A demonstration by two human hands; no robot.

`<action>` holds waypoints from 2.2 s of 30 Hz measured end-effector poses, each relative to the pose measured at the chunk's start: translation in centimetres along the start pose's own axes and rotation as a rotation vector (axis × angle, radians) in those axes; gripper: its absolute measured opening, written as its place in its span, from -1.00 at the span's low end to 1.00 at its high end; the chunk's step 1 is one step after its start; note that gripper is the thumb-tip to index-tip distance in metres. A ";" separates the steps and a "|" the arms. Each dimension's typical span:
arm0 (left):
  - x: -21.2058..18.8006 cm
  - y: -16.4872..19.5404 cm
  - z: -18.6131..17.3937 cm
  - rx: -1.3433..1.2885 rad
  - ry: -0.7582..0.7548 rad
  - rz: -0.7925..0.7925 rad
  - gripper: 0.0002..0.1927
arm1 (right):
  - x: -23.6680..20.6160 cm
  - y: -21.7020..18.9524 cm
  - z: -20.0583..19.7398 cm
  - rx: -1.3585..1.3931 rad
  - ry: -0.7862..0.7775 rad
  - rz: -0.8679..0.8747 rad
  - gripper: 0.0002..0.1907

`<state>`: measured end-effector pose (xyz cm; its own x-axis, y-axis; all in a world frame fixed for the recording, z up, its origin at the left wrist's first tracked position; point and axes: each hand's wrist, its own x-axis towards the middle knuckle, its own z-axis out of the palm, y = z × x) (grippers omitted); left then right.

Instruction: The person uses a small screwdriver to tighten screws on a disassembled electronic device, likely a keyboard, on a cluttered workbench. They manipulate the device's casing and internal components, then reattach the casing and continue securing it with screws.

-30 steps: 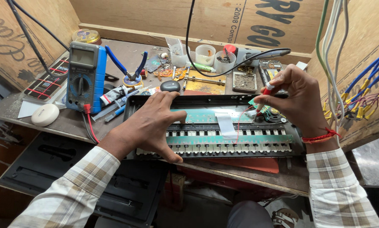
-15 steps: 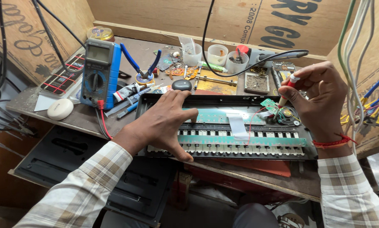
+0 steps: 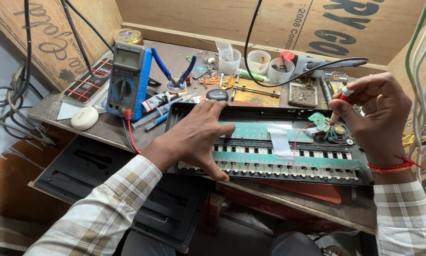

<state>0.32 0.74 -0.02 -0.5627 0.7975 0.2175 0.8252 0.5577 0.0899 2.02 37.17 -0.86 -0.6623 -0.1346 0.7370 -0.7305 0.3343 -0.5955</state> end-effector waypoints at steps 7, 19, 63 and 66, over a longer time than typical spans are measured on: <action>-0.2 0.0 0.0 -0.001 0.011 -0.009 -0.04 | -0.1 0.3 0.1 0.010 0.006 -0.003 -0.68; -0.6 -0.1 0.1 -0.008 0.002 -0.020 -0.04 | 0.1 -1.1 1.2 -0.011 0.051 0.009 -0.69; -2.1 -0.3 0.2 -0.043 0.033 0.012 -0.03 | -7.6 -12.7 28.9 -0.247 -1.164 -0.192 -0.88; -2.1 -0.3 0.2 -0.039 0.028 0.012 -0.04 | -7.7 -12.6 28.9 -0.261 -1.180 -0.192 -0.87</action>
<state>1.29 -1.04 -0.69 -0.5516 0.7969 0.2462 0.8334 0.5384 0.1246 11.53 7.01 -8.23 -0.3910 -0.9202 -0.0166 -0.8678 0.3746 -0.3266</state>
